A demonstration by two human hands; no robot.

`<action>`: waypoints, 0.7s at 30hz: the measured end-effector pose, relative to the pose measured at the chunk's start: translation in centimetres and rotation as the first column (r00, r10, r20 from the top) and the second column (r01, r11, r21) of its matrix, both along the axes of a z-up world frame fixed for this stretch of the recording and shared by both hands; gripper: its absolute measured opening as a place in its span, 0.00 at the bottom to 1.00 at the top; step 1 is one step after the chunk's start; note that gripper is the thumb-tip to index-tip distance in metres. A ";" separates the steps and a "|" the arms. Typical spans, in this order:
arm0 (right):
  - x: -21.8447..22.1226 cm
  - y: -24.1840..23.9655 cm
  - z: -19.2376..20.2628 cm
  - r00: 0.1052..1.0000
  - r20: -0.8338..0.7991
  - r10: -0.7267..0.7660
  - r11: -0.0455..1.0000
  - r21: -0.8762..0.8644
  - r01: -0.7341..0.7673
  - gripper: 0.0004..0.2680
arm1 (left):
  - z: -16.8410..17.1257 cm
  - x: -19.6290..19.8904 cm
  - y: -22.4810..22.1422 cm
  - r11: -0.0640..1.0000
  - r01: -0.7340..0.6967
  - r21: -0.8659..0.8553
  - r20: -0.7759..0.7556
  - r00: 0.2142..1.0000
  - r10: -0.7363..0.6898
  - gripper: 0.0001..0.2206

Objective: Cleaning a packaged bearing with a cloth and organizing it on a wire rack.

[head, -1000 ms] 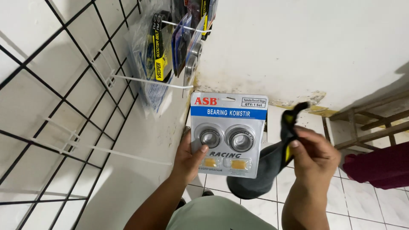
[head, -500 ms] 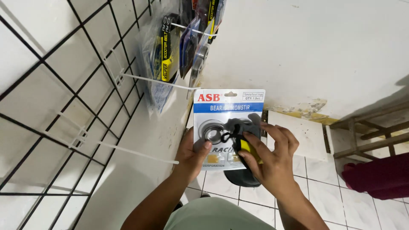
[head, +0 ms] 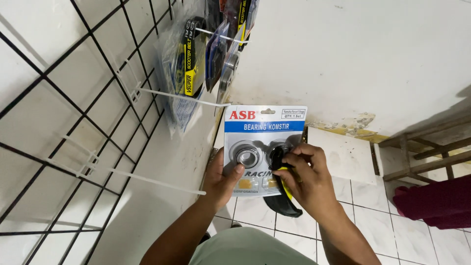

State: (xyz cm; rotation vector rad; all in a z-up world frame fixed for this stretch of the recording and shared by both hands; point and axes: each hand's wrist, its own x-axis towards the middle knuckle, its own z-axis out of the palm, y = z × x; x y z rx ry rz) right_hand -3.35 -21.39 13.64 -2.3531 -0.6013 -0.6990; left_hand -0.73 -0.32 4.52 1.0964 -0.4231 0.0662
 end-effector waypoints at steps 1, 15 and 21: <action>0.0 -0.1 0.1 1.000 0.001 0.001 1.000 0.000 -0.001 0.10 | 0.0 0.1 0.0 1.000 -0.001 0.000 0.001 1.000 0.001 0.20; -0.3 0.4 1.3 0.999 0.038 0.007 0.998 -0.066 -0.005 0.10 | -0.1 0.1 0.4 0.999 0.045 -0.004 -0.004 0.999 -0.045 0.20; 2.9 -4.7 -4.5 0.971 0.098 0.219 0.898 0.369 -0.240 0.06 | -2.0 0.9 -0.2 0.999 -0.027 -0.022 0.047 0.998 0.028 0.22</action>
